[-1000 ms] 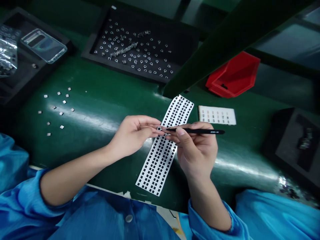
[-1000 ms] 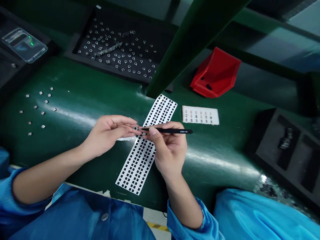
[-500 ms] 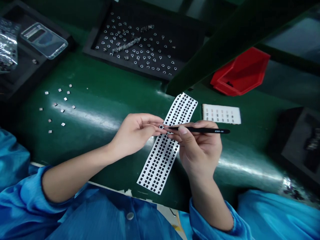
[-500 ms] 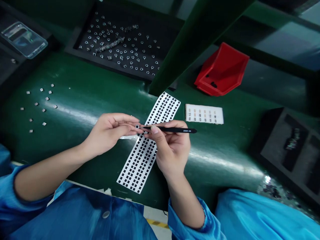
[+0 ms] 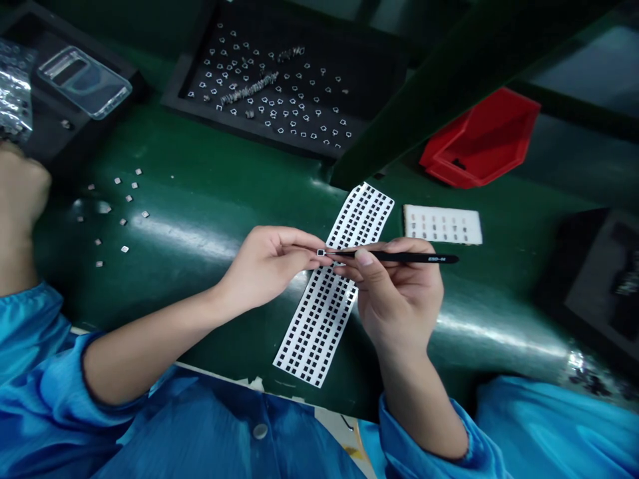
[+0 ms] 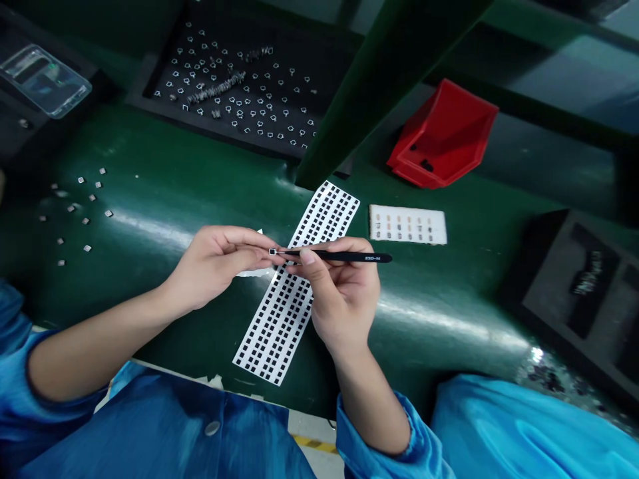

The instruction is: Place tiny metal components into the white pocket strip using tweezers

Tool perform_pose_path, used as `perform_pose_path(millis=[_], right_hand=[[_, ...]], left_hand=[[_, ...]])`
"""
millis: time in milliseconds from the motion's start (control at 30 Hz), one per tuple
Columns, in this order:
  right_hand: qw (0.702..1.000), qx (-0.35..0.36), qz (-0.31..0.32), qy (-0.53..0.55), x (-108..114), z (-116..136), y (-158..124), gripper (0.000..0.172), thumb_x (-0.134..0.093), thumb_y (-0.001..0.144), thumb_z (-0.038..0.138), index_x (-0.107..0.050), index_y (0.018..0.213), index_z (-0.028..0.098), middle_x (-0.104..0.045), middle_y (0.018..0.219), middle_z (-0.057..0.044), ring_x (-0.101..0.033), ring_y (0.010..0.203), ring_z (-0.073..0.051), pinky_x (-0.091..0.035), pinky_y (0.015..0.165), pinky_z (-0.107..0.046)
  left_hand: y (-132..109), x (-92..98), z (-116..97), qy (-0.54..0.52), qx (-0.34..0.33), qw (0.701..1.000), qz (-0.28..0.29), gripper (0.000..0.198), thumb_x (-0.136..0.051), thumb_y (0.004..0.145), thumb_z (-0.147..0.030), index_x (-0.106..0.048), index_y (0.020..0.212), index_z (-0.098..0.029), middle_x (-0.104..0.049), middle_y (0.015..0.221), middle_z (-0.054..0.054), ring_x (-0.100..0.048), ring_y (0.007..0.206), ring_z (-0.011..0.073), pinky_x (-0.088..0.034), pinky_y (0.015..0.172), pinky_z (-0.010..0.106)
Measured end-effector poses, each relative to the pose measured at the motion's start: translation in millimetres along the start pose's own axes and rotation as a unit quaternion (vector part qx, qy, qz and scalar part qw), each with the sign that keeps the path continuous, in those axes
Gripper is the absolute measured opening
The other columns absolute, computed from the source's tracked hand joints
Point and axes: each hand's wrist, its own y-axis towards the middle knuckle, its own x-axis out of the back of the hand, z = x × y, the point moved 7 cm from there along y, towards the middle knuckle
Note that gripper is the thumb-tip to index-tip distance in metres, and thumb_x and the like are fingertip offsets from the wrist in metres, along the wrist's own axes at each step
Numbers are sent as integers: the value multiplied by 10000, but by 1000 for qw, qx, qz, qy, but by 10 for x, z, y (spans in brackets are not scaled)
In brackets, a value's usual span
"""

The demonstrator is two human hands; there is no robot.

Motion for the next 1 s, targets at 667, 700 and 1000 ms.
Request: perform_pose_path(millis=[667,700,1000], right_hand=[[998,56,1,-33,-29,76,-24,283,-836,916,162,-594,1035,248,-822,958,13,-839,832,-189,-734,747,-294],[997,62,1,-37,-36,87,-25,288,-840,912,164,-590,1029,246,-823,956,12,-839,829,-191,-735,737,-296],[995,67,-16,-68,-64,150,-52,269,-821,922,199,-580,1017,270,-808,954,18,-841,871,-196,-731,756,-314]], left_hand=[[-10,-10,29,-23,28,999,-10,147,-725,863,-94,-844,909,-167,-853,947,60,-826,964,205,-653,1032,389],[-12,-11,33,-22,31,999,-11,140,-734,861,-100,-845,920,-161,-854,956,67,-825,972,207,-651,1032,385],[3,-11,61,-10,15,1000,14,158,-800,868,-192,-788,1024,-168,-837,959,55,-806,918,177,-647,915,327]])
